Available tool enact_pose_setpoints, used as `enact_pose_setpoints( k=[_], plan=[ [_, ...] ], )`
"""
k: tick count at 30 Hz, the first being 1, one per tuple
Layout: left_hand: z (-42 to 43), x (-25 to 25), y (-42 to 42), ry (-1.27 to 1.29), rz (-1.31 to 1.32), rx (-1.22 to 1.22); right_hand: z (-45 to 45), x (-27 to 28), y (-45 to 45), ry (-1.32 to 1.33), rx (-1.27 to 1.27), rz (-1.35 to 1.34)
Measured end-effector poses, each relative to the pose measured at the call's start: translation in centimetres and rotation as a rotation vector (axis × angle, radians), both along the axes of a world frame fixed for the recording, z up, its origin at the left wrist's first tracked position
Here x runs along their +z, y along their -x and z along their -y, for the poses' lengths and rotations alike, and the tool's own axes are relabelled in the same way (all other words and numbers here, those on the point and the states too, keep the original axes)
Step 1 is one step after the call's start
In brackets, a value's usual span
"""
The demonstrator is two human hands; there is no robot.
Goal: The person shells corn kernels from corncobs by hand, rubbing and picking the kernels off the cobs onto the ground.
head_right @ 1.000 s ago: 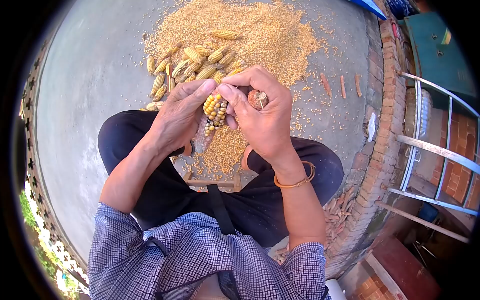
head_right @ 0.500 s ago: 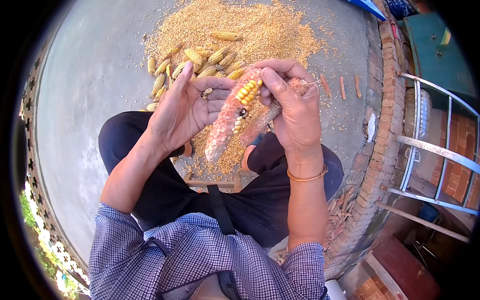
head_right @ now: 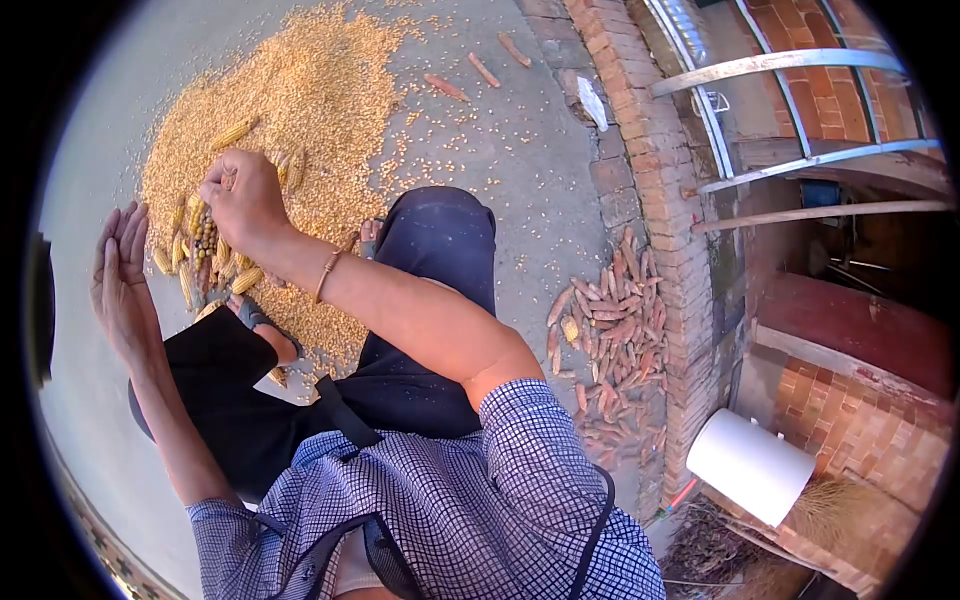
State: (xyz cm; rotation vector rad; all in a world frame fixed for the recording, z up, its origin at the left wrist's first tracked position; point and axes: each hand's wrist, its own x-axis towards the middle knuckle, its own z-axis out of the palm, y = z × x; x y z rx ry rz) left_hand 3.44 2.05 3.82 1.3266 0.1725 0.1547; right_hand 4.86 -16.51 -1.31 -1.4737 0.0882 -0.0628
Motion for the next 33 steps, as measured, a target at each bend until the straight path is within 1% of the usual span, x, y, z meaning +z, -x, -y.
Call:
enact_pose_setpoints(
  k=[1,2,3,4,5,6,7,9,11,12,13,15,17,18,19,21,25,27,28,31,32,33],
  plan=[
    [2.6,1.4,0.5,-0.07,0.028,-0.082,0.3,0.2,0.1,0.102,0.024,0.03],
    [5.8,2.4,1.8,-0.083,0.114,-0.318,-0.4,0.3,0.0,0.181,0.067,0.061],
    [9.9,3.0,3.7,-0.186,0.168,-0.565,-0.7,-1.1,-0.5,0.092,0.058,0.01],
    [13.5,5.0,5.0,-0.03,0.277,-0.958,-1.0,-1.6,-1.1,-0.001,0.066,-0.042],
    [17.2,5.7,6.9,-0.214,0.47,-1.163,0.1,1.3,-0.1,-0.177,0.107,-0.072],
    [19.7,7.9,8.8,-0.189,0.612,-1.259,0.8,3.3,0.2,-0.249,0.122,-0.139],
    [20.9,9.0,9.2,-0.233,0.839,-1.184,1.5,3.4,0.1,-0.214,0.12,-0.122],
    [17.8,10.7,7.4,-0.377,0.814,-0.934,2.8,3.6,-0.4,-0.287,0.135,-0.02],
    [12.7,10.6,4.0,-0.556,0.815,-0.608,4.4,4.4,0.0,-0.34,0.182,0.089],
    [9.8,9.2,2.8,-0.408,0.639,-0.396,4.4,4.9,0.0,-0.364,0.202,0.148],
    [6.7,7.4,2.2,-0.35,0.408,-0.193,4.0,5.2,-0.3,-0.344,0.181,0.131],
    [1.8,3.9,1.4,-0.612,0.167,-0.29,3.5,5.7,-0.3,-0.289,0.129,0.083],
    [0.9,1.3,2.6,-0.27,-0.1,-0.454,3.0,6.0,-0.4,-0.281,0.19,0.075],
    [1.4,0.6,3.1,-0.162,-0.139,-0.531,2.7,6.0,-0.5,-0.267,0.202,0.08],
    [1.9,-0.3,3.4,-0.107,-0.104,-0.537,2.5,6.0,-0.5,-0.25,0.209,0.084],
    [2.4,-1.0,3.3,0.082,-0.134,-0.585,2.0,5.6,-0.5,-0.237,0.23,0.055],
    [2.5,-1.3,3.9,0.355,-0.284,-0.629,1.1,5.4,-0.2,-0.139,0.318,-0.045],
    [1.9,-1.8,3.9,0.472,-0.387,-0.624,0.6,5.8,-0.1,-0.174,0.233,-0.057],
    [2.1,-2.2,4.1,0.505,-0.366,-0.577,0.6,5.9,0.0,-0.189,0.188,-0.065],
    [2.3,-1.2,4.1,0.435,-0.406,-0.565,2.3,5.8,-0.3,-0.104,0.239,0.004],
    [2.4,-1.3,4.1,0.394,-0.427,-0.547,2.4,6.1,-0.2,-0.113,0.242,-0.021],
    [2.5,-1.5,4.0,0.372,-0.421,-0.551,2.4,6.4,0.0,0.013,0.263,0.046]
  ],
)
